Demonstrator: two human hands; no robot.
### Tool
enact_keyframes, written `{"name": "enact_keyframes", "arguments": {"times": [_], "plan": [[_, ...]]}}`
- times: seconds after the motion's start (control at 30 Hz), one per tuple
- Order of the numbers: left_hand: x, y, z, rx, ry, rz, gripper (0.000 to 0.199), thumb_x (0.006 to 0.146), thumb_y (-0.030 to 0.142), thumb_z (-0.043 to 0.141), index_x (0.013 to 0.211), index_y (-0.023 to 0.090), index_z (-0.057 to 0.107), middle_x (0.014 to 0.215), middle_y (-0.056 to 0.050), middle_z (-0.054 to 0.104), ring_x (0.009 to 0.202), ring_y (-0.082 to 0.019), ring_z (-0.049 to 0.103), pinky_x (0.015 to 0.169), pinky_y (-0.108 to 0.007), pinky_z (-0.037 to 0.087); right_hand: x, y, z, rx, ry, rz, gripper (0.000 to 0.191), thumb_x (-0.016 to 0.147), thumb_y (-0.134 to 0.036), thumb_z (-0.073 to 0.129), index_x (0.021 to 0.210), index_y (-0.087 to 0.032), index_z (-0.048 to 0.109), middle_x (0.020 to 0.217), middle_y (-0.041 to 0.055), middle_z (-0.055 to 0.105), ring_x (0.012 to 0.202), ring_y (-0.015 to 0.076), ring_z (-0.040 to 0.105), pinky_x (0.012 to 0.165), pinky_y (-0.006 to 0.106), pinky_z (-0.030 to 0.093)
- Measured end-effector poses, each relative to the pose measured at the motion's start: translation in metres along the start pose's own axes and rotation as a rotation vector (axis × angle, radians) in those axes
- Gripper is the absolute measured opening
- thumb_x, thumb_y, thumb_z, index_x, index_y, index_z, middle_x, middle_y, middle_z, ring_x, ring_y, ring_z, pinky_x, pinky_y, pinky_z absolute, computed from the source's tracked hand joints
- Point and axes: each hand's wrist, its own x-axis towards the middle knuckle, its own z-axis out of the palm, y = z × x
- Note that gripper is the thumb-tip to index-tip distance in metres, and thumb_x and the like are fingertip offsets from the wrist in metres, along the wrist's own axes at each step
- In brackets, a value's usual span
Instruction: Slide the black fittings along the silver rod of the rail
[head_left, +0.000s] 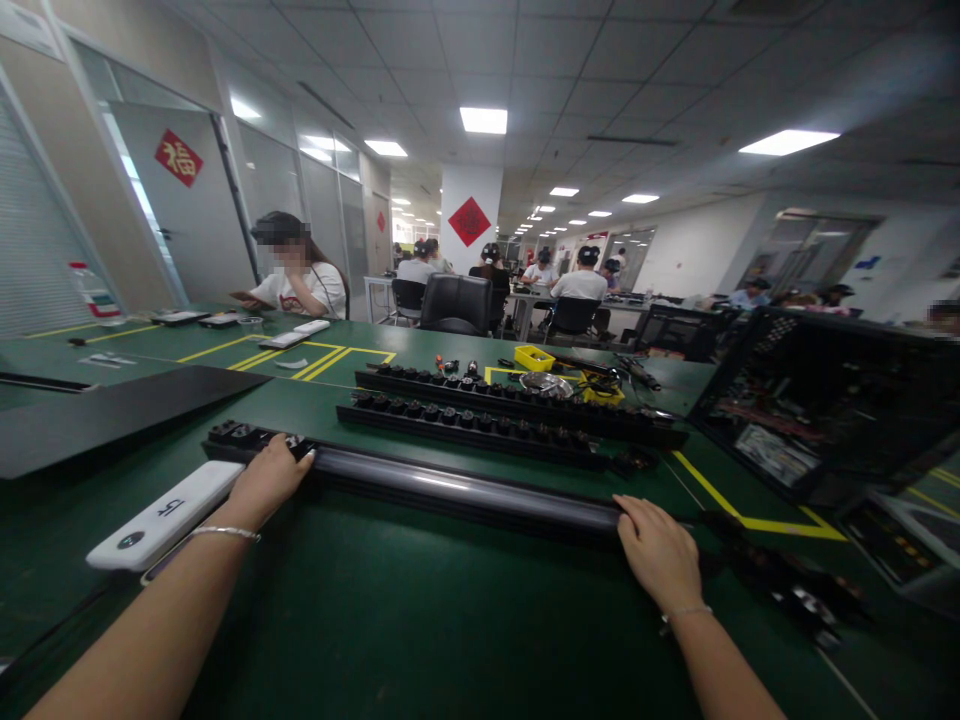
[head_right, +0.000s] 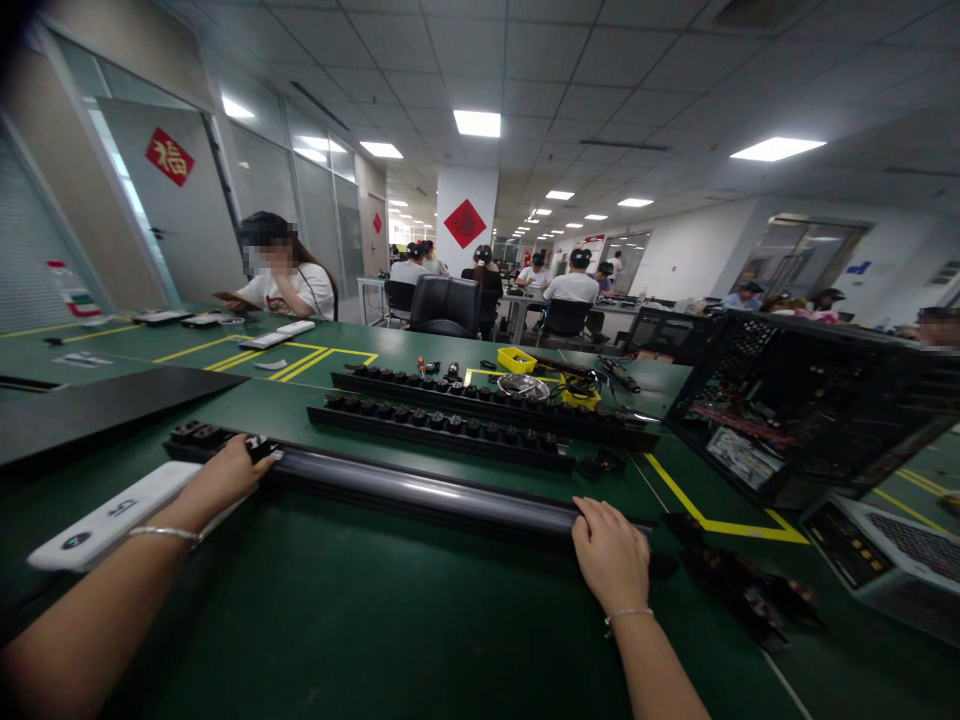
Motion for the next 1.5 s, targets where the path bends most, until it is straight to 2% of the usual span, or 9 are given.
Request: {"name": "enact_keyframes", "arguments": {"times": [0.17,0.27,0.37,0.5,0.8,1.03,1.27,1.5], "plan": [[-0.005,0.005,-0.008,0.026,-0.083,-0.032,0.058,0.08,0.05,0.039,0.119,0.007,0.041,0.111,-0.025,0.06,0.101,-0.035,0.06,0.078,-0.04,0.045,0.0,0.0,0.0,-0.005,0.025,-0.024,0.05,0.087,-0.036,0.023,0.121,-0.023,0.057,0.126,0.0025,0.057,0.122,0.0215,0.043,0.099,0.043,0.034],[-0.009,0.007,-0.014,0.047,-0.105,-0.058,0.06,0.08,0.054,0.038,0.117,0.008,0.043,0.105,-0.025,0.063,0.095,-0.036,0.062,0.073,-0.041,0.045,0.0,0.0,-0.001,-0.001,0.012,-0.011,0.051,0.087,-0.038,0.023,0.122,-0.023,0.057,0.126,0.0028,0.056,0.122,0.023,0.043,0.099,0.046,0.033],[-0.011,0.009,-0.016,0.068,-0.109,-0.058,0.063,0.078,0.06,0.037,0.113,0.008,0.047,0.099,-0.025,0.065,0.09,-0.036,0.063,0.07,-0.042,0.045,0.0,0.0,0.0,0.001,0.008,-0.004,0.051,0.087,-0.039,0.023,0.122,-0.024,0.057,0.126,0.0035,0.056,0.122,0.024,0.043,0.099,0.047,0.033],[-0.01,0.009,-0.014,0.093,-0.104,-0.037,0.069,0.074,0.066,0.038,0.109,0.007,0.05,0.099,-0.025,0.064,0.091,-0.038,0.062,0.071,-0.043,0.045,0.0,-0.001,-0.001,0.009,-0.002,-0.001,0.052,0.088,-0.04,0.022,0.123,-0.024,0.056,0.127,0.0034,0.055,0.123,0.0237,0.042,0.1,0.048,0.032],[-0.019,0.018,-0.019,0.121,-0.069,-0.009,0.064,0.077,0.061,0.038,0.109,0.007,0.051,0.097,-0.024,0.065,0.091,-0.037,0.062,0.07,-0.041,0.045,-0.001,-0.001,-0.002,0.02,-0.036,0.018,0.053,0.088,-0.041,0.021,0.125,-0.023,0.054,0.13,0.0038,0.053,0.125,0.0237,0.039,0.101,0.048,0.029],[-0.024,0.024,-0.022,0.132,-0.063,-0.01,0.061,0.079,0.058,0.038,0.109,0.006,0.051,0.096,-0.025,0.065,0.089,-0.038,0.062,0.068,-0.042,0.045,-0.001,-0.002,-0.002,0.005,-0.003,-0.011,0.051,0.087,-0.039,0.022,0.123,-0.024,0.055,0.128,0.0036,0.055,0.123,0.0231,0.041,0.1,0.046,0.031],[-0.026,0.025,-0.025,0.161,-0.084,-0.019,0.063,0.08,0.059,0.036,0.11,0.006,0.051,0.094,-0.025,0.066,0.089,-0.038,0.063,0.07,-0.043,0.045,-0.001,-0.002,-0.002,-0.004,0.001,-0.008,0.051,0.087,-0.037,0.022,0.122,-0.023,0.056,0.128,0.0028,0.055,0.123,0.0223,0.042,0.099,0.045,0.032],[-0.027,0.023,-0.022,0.168,-0.072,-0.005,0.073,0.075,0.067,0.035,0.111,0.006,0.053,0.09,-0.024,0.067,0.087,-0.038,0.063,0.071,-0.043,0.045,-0.001,-0.002,-0.002,0.016,-0.007,0.011,0.051,0.087,-0.038,0.023,0.123,-0.023,0.056,0.128,0.0039,0.055,0.123,0.0235,0.042,0.101,0.046,0.031]]}}
